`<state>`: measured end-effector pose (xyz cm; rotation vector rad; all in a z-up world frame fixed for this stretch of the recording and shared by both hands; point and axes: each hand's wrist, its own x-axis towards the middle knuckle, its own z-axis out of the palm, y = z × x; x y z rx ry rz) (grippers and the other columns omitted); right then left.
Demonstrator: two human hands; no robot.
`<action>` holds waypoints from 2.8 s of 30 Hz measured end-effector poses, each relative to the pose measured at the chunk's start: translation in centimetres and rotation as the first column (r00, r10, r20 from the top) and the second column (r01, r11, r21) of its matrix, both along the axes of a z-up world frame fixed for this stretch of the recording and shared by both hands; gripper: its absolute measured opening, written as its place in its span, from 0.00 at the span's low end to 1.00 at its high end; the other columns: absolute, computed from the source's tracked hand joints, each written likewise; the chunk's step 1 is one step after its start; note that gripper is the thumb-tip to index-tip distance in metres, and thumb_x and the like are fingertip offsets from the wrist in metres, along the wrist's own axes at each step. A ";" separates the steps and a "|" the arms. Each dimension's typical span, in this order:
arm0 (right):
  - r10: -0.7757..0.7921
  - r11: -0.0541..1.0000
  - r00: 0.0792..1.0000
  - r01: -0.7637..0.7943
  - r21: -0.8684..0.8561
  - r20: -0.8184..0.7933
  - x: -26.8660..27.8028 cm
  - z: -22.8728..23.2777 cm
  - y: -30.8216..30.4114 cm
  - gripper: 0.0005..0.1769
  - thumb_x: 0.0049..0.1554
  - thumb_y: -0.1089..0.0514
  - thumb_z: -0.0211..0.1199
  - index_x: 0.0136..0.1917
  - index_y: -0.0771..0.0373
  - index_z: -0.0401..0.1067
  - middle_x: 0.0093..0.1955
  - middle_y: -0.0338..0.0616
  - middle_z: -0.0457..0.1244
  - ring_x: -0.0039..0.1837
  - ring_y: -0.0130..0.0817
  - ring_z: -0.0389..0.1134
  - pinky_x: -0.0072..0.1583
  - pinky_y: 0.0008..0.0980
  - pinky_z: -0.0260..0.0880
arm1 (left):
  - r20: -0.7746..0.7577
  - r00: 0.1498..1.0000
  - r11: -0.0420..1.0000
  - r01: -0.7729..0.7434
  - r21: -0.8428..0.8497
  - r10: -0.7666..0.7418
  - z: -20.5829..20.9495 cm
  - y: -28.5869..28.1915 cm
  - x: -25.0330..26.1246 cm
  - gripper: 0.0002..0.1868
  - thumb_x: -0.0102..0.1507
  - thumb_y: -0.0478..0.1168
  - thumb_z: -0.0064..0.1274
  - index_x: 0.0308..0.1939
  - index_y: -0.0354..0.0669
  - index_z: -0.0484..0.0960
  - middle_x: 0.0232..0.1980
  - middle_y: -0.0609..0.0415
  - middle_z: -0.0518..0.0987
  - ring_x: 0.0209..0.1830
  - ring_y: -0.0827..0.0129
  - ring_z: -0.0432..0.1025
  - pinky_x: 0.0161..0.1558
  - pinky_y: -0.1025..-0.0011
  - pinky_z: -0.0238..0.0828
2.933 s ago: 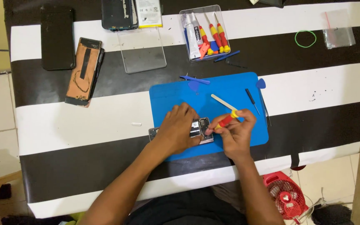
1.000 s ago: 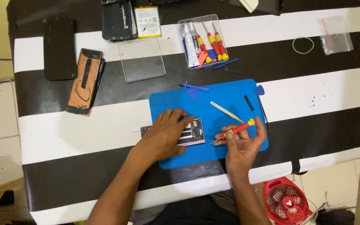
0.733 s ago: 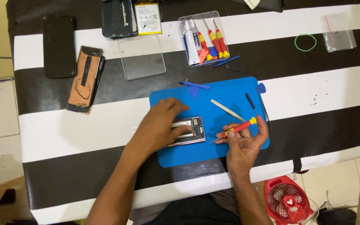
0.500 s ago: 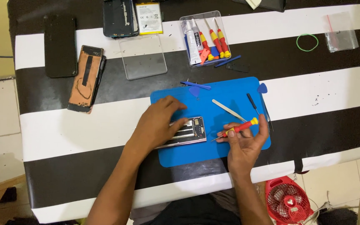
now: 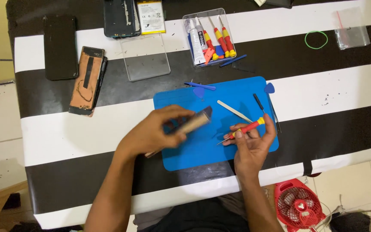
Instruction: Removing internal components and screws from a smartphone during a repair process.
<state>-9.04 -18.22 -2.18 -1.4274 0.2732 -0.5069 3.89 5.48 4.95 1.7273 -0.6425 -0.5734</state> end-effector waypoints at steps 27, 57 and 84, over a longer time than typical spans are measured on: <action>0.147 0.988 0.989 -0.148 0.041 0.011 -0.2 0.9 0.6 0.41 0.61 0.63 0.58 0.80 0.58 0.39 0.43 0.51 0.66 0.43 0.36 0.72 0.46 0.34 0.81 | -0.897 0.443 0.797 -0.539 -0.272 -0.006 -4.2 -2.5 0.0 0.38 0.58 0.56 0.47 0.59 0.25 0.78 0.50 0.24 0.81 0.46 0.36 0.79 0.46 0.42 0.82; -0.089 0.589 0.936 -0.227 -0.776 -0.341 7.0 5.2 -7.8 0.08 0.66 0.66 0.67 0.54 0.75 0.73 0.44 0.67 0.67 0.43 0.58 0.70 0.43 0.46 0.70 | -0.367 0.927 0.956 -0.175 -0.237 0.078 -0.9 -1.7 -1.4 0.42 0.46 0.38 0.53 0.68 0.42 0.69 0.52 0.41 0.77 0.53 0.53 0.70 0.52 0.54 0.75; 0.109 0.983 0.963 -0.141 -0.115 -0.245 -3.0 2.2 -5.7 0.18 0.59 0.70 0.63 0.62 0.64 0.69 0.54 0.46 0.66 0.58 0.36 0.69 0.57 0.33 0.78 | 0.500 0.828 0.836 -0.072 0.544 -0.254 -6.2 -4.4 -4.3 0.53 0.52 0.51 0.72 0.75 0.41 0.60 0.66 0.39 0.68 0.59 0.44 0.64 0.56 0.46 0.64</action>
